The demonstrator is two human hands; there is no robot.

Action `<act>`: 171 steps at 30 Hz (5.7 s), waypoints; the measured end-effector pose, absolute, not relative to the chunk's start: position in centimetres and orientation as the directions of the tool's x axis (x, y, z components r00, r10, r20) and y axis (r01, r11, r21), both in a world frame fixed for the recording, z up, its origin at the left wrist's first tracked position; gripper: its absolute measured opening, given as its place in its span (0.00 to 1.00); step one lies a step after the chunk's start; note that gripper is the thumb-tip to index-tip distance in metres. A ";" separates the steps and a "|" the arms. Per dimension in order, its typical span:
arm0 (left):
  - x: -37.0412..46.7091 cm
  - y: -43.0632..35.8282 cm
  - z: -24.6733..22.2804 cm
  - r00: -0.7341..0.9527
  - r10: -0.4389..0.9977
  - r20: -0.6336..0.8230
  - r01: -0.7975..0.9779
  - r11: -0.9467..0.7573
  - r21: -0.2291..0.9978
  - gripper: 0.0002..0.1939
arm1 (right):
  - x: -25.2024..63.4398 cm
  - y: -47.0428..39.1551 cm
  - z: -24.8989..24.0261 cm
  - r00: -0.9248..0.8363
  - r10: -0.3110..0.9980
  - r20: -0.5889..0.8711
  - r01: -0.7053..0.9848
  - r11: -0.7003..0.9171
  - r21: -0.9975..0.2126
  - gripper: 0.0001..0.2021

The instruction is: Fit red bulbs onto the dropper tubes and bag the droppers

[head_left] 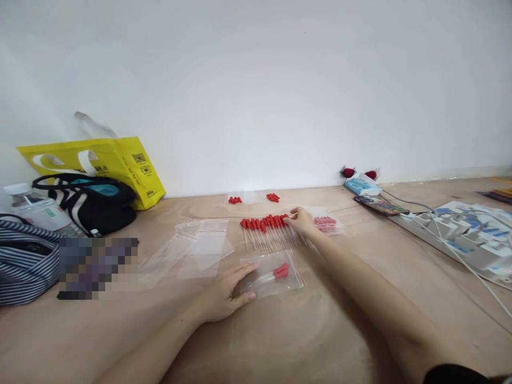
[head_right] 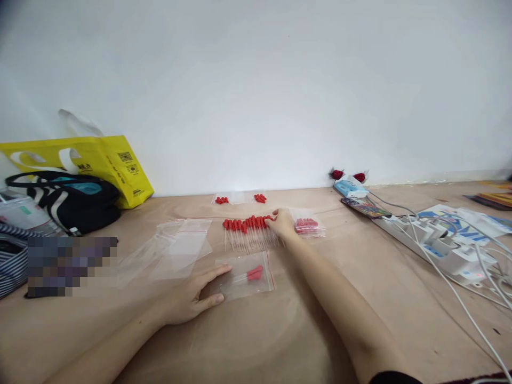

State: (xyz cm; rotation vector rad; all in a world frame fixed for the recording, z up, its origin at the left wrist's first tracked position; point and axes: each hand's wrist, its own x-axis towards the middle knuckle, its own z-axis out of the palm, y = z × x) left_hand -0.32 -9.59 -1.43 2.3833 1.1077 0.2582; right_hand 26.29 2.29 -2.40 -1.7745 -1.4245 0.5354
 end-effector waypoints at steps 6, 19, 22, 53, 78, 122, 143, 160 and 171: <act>-0.4 -9.5 -1.6 0.664 0.747 -0.036 0.661 -0.565 0.494 0.26 | 25.4 4.0 -2.1 0.338 0.941 0.025 0.565 -0.181 -0.805 0.15; -0.8 -8.9 -2.7 0.692 0.721 0.036 0.601 -0.603 0.526 0.26 | 29.3 -5.5 -4.0 0.210 0.952 0.221 -0.024 0.231 -0.973 0.20; -0.9 -8.8 -3.0 0.692 0.720 0.046 0.594 -0.604 0.531 0.26 | 29.2 -6.3 -5.1 0.279 0.941 0.193 -0.092 0.227 -0.970 0.19; -1.0 -8.9 -2.6 0.689 0.722 0.064 0.598 -0.615 0.514 0.28 | 25.7 -7.1 -6.0 -0.250 0.940 0.232 0.433 0.323 -0.842 0.11; -0.5 -9.2 -1.6 0.688 0.724 0.055 0.604 -0.613 0.509 0.25 | 26.1 1.0 -1.9 0.236 0.966 0.104 0.833 -0.146 -0.533 0.04; -0.5 -9.1 -1.7 0.670 0.741 -0.050 0.670 -0.574 0.470 0.27 | 27.4 -8.5 -4.9 -0.178 0.984 0.018 -0.031 0.013 -0.999 0.19; -0.4 -9.4 -2.6 0.649 0.753 0.108 0.619 -0.605 0.500 0.26 | 26.5 -8.1 -5.1 -0.286 0.958 -0.013 0.092 0.013 -0.996 0.19; -0.5 -9.4 -2.7 0.654 0.748 0.118 0.611 -0.613 0.501 0.26 | 26.5 -8.3 -4.9 -0.347 0.937 -0.028 0.135 0.021 -0.991 0.14; -0.5 -9.2 -1.5 0.687 0.726 -0.029 0.647 -0.594 0.478 0.27 | 28.5 -3.5 -2.6 0.081 0.967 0.242 0.885 0.041 -0.463 0.05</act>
